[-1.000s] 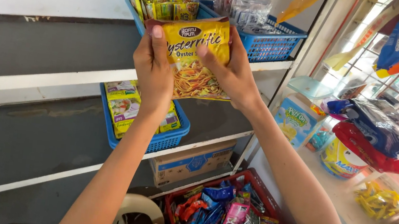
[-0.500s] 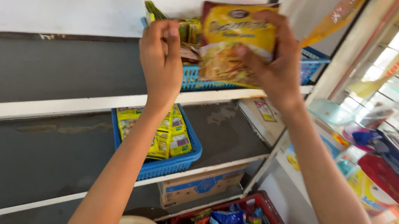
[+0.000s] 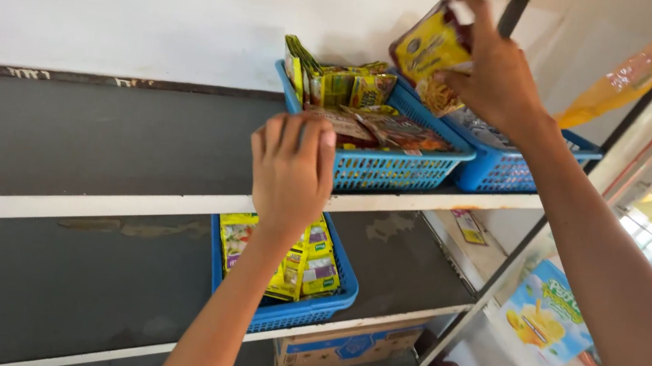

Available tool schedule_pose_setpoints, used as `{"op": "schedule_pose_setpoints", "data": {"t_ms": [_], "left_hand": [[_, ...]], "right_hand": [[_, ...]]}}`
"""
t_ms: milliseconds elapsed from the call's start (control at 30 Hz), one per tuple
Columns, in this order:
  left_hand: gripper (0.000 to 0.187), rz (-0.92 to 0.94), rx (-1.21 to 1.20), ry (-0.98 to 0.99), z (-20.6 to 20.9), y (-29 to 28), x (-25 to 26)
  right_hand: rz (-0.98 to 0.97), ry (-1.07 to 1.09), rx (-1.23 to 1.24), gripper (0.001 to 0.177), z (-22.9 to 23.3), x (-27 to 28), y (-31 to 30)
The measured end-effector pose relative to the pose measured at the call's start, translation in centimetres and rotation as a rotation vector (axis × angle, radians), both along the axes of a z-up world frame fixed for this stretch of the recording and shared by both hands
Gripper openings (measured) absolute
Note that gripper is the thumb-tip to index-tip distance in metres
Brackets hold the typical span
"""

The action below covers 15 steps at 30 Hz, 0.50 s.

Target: The person organizes grocery items in a small shop. They take packaged food items from a shelf and place them into a cardboard box on the floor. Later, they pick up small yellow packets from a blue basket and arrange them into a different basket on a higher shelf.

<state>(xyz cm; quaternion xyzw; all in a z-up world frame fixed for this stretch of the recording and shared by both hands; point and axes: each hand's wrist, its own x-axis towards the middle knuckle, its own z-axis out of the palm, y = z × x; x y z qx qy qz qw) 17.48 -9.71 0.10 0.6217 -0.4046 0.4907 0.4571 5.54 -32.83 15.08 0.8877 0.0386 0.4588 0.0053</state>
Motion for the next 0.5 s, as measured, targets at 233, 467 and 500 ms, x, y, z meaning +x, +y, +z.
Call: {"op": "schedule_pose_setpoints", "data": {"t_ms": [233, 467, 500], "left_hand": [[0.024, 0.012, 0.022, -0.137, -0.3, 0.2, -0.1], [0.022, 0.025, 0.023, -0.123, -0.4, 0.1, -0.2], [0.022, 0.034, 0.028, -0.121, -0.5, 0.1, -0.2]], "right_hand": [[-0.357, 0.382, -0.176, 0.057, -0.9, 5.4, 0.2], [-0.196, 0.587, -0.317, 0.055, -2.3, 9.1, -0.4], [-0.21, 0.624, -0.367, 0.056, -3.0, 9.8, -1.1]]}}
